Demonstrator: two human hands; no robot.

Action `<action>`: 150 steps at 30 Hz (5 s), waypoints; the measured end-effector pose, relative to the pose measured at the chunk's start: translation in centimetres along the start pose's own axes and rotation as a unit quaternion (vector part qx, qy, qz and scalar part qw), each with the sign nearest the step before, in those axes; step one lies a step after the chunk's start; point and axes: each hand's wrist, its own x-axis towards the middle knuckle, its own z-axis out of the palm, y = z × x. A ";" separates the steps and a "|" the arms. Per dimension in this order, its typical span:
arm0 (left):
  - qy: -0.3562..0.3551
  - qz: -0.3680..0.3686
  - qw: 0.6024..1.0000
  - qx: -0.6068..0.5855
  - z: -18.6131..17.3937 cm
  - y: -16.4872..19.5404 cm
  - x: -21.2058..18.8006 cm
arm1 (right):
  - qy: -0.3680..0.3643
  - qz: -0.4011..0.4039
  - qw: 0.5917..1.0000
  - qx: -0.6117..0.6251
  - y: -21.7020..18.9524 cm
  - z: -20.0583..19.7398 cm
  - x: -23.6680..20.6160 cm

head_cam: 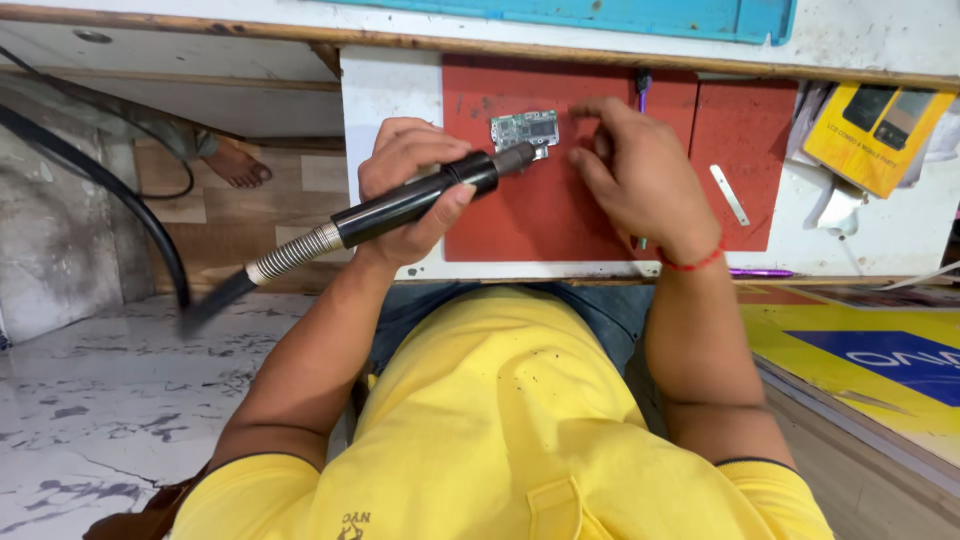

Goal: The person cleans a small circuit board with a toothbrush and then uses a hot air gun to heat the board. The person holds the board with one hand while applying the tool with the other.

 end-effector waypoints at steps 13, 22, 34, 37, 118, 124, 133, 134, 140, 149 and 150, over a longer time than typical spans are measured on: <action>-0.029 0.014 0.999 -0.009 0.3 -0.8 -0.5 | 0.135 -0.100 0.981 -0.095 2.1 5.2 -0.1; 0.014 -0.001 0.999 0.046 0.1 -0.5 -0.4 | 0.103 -0.100 0.989 -0.039 2.8 5.4 0.1; -0.010 0.007 1.000 0.029 0.1 -0.1 -0.1 | 0.097 -0.100 0.989 -0.046 3.2 5.3 0.0; 0.047 -0.041 0.997 0.036 -0.1 0.0 -0.1 | 0.095 -0.104 0.989 -0.042 3.2 5.3 0.1; 0.064 -0.040 0.997 0.030 0.0 0.2 0.0 | 0.091 -0.103 0.987 -0.087 3.2 4.2 0.2; 0.054 -0.053 0.996 0.044 0.2 -0.1 -0.2 | 0.085 -0.104 0.987 -0.083 3.4 4.3 0.1; 0.036 -0.040 0.999 0.007 0.0 -0.5 -0.4 | 0.124 -0.103 0.984 -0.073 3.8 4.6 0.2; 0.021 -0.021 0.999 0.012 0.1 -0.6 -0.4 | 0.117 -0.098 0.985 -0.080 3.8 4.7 0.2; 0.016 -0.039 0.999 0.013 0.0 -0.5 -0.3 | 0.109 -0.102 0.978 -0.149 3.7 5.1 0.4; -0.001 0.003 1.000 0.024 0.1 -0.7 -0.4 | 0.094 -0.108 0.985 -0.100 3.8 4.5 0.0; 0.019 -0.013 0.999 0.040 0.0 -0.7 -0.5 | 0.092 -0.107 0.985 -0.096 3.7 4.5 0.0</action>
